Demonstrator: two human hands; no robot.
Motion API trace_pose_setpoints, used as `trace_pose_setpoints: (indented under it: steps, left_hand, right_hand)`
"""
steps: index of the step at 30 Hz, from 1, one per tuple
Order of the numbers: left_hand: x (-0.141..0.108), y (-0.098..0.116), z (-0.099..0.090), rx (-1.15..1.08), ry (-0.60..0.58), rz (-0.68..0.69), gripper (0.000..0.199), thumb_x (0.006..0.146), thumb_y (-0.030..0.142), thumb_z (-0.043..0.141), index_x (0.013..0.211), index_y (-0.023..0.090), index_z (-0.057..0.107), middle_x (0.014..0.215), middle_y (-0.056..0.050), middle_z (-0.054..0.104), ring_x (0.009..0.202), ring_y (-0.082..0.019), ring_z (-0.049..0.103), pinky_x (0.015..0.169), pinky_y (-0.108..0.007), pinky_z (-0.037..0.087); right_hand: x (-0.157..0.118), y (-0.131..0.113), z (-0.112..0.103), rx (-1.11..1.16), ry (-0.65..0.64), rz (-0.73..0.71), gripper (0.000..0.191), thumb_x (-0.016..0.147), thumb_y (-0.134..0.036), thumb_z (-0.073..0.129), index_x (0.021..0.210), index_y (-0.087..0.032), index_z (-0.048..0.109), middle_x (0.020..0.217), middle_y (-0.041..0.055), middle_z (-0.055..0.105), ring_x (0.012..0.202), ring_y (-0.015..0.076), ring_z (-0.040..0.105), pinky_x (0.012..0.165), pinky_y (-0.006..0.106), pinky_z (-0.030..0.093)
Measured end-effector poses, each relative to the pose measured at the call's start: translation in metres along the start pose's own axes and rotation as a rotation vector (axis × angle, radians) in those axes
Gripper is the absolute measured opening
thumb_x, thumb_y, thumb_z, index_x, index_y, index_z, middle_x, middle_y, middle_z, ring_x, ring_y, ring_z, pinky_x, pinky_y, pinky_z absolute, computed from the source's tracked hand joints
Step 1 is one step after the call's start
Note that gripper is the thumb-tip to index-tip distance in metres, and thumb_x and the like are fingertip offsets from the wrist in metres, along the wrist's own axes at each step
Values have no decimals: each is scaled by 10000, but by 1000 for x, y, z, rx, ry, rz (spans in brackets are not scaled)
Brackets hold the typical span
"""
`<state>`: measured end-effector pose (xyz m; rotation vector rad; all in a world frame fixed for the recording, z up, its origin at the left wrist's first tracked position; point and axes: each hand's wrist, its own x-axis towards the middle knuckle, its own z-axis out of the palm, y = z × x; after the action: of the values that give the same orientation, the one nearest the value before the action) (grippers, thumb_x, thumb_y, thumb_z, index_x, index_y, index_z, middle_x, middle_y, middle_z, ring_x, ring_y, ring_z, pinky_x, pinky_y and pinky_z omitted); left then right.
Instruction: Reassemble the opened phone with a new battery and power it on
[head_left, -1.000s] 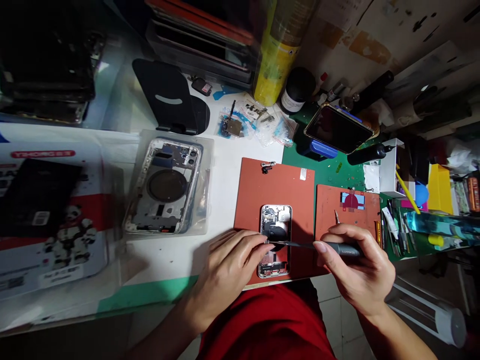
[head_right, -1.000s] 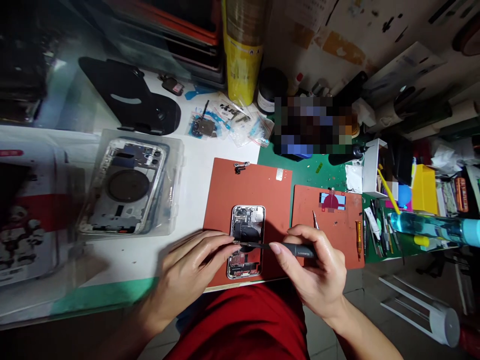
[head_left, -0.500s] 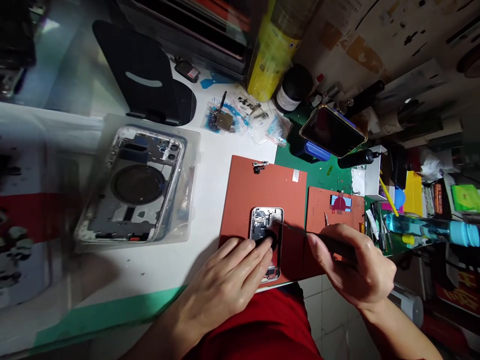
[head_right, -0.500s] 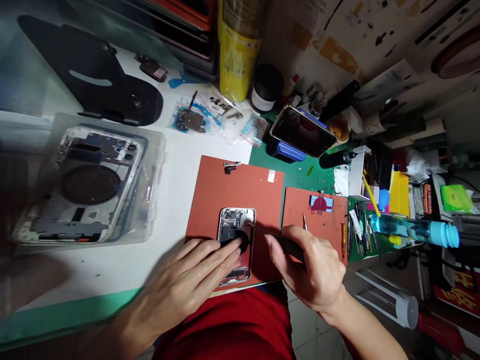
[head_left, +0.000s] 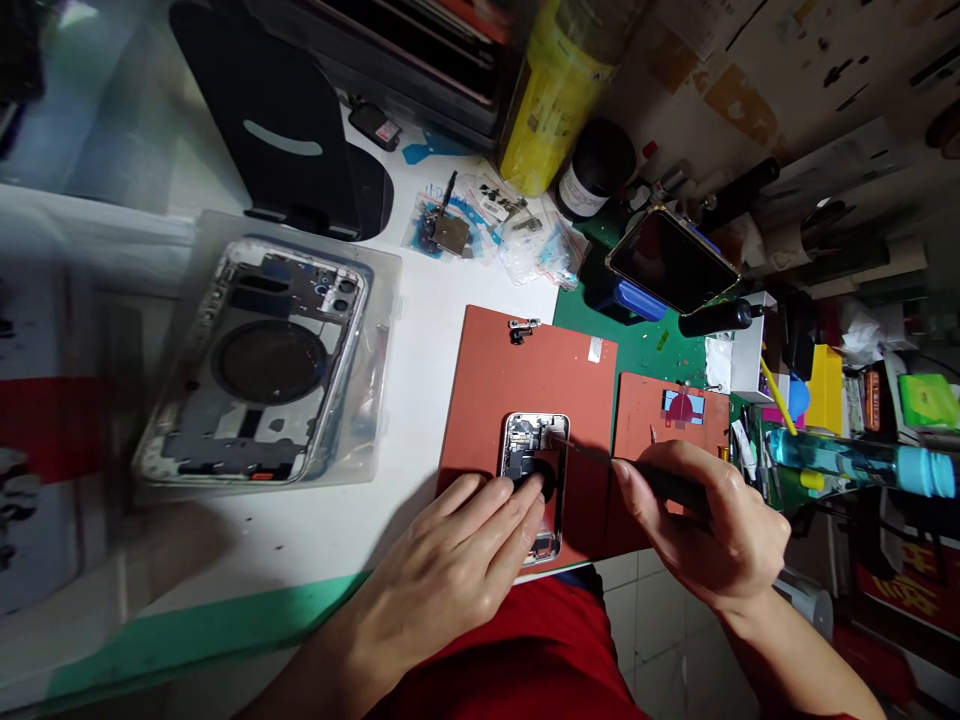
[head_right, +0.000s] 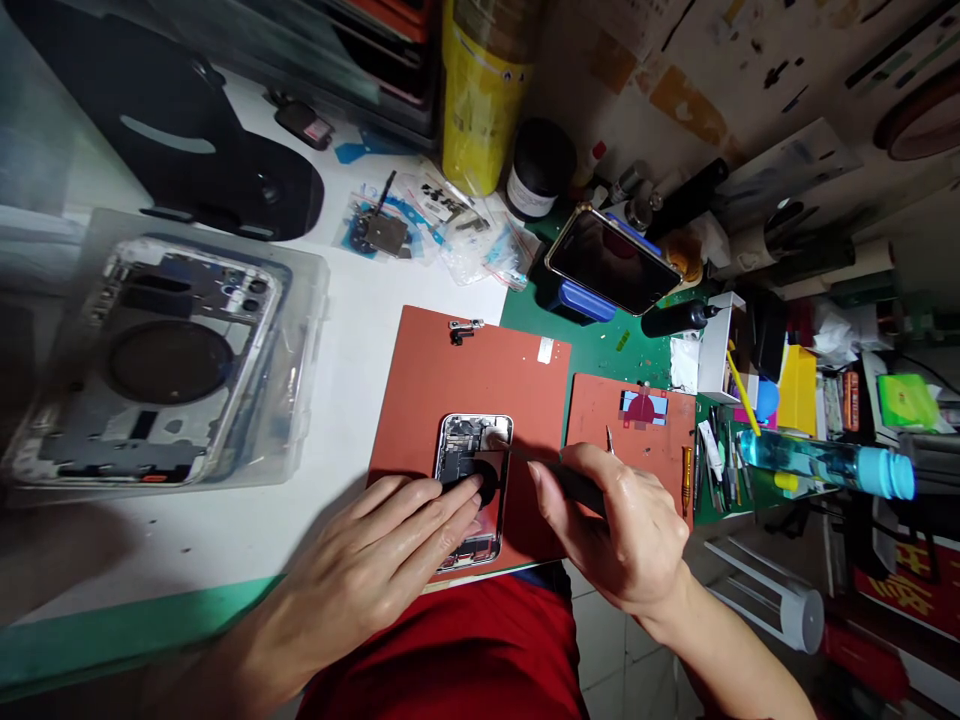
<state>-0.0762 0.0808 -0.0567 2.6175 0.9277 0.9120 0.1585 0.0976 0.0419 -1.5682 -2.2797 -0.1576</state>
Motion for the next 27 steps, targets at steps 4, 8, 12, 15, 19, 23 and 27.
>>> trace_pose_setpoints:
  steps: [4,8,12,15,19,23,27]
  left_hand:
    - [1,0,-1,0,-4,3,309,1029,42,510,1198,72,766,1220,-139,810,989,-270,696,856,-421,508]
    - [2,0,-2,12,3,4,292,1033,49,519,1195,80,760,1215,-131,813,971,-262,698,856,-421,518]
    - [1,1,0,-2,-4,-9,288,1041,50,506,1185,88,752,1208,-113,814,972,-253,697,851,-420,522]
    - [1,2,0,-42,-16,-30,280,1043,47,498,1145,93,755,1147,-99,818,944,-246,699,834,-413,514]
    - [2,3,-1,-77,-29,-52,258,1045,52,508,1083,111,756,1024,-76,807,878,-233,685,806,-403,499]
    - [3,3,-1,-74,-29,-48,267,1045,45,494,1017,125,747,990,-70,792,864,-227,666,806,-396,489]
    - [2,2,-1,-68,-41,-43,261,1050,51,494,1088,117,743,980,-64,782,868,-227,654,813,-389,479]
  right_hand:
    - [1,-1,1,38,-10,4,131,1012,-258,749,1110,-257,661,715,-55,771,477,97,669,554,222,575]
    - [1,1,-1,69,-43,-6,233,988,-229,773,1186,-256,653,762,-39,781,517,120,697,551,239,589]
    - [2,6,-7,207,-178,-66,410,985,-147,715,1366,-229,590,978,40,813,756,183,783,652,287,639]
    - [9,9,-12,232,-317,-162,438,994,-116,655,1412,-214,569,1068,79,799,847,206,774,710,321,643]
    - [26,8,-11,126,-274,-334,349,986,-128,684,1323,-177,609,801,14,734,633,163,667,607,299,572]
    - [37,6,-8,138,-250,-361,252,975,-154,666,1221,-150,609,755,10,688,616,164,638,586,317,540]
    - [38,5,-7,120,-236,-386,249,995,-136,627,1243,-148,605,724,-7,675,582,146,592,551,308,501]
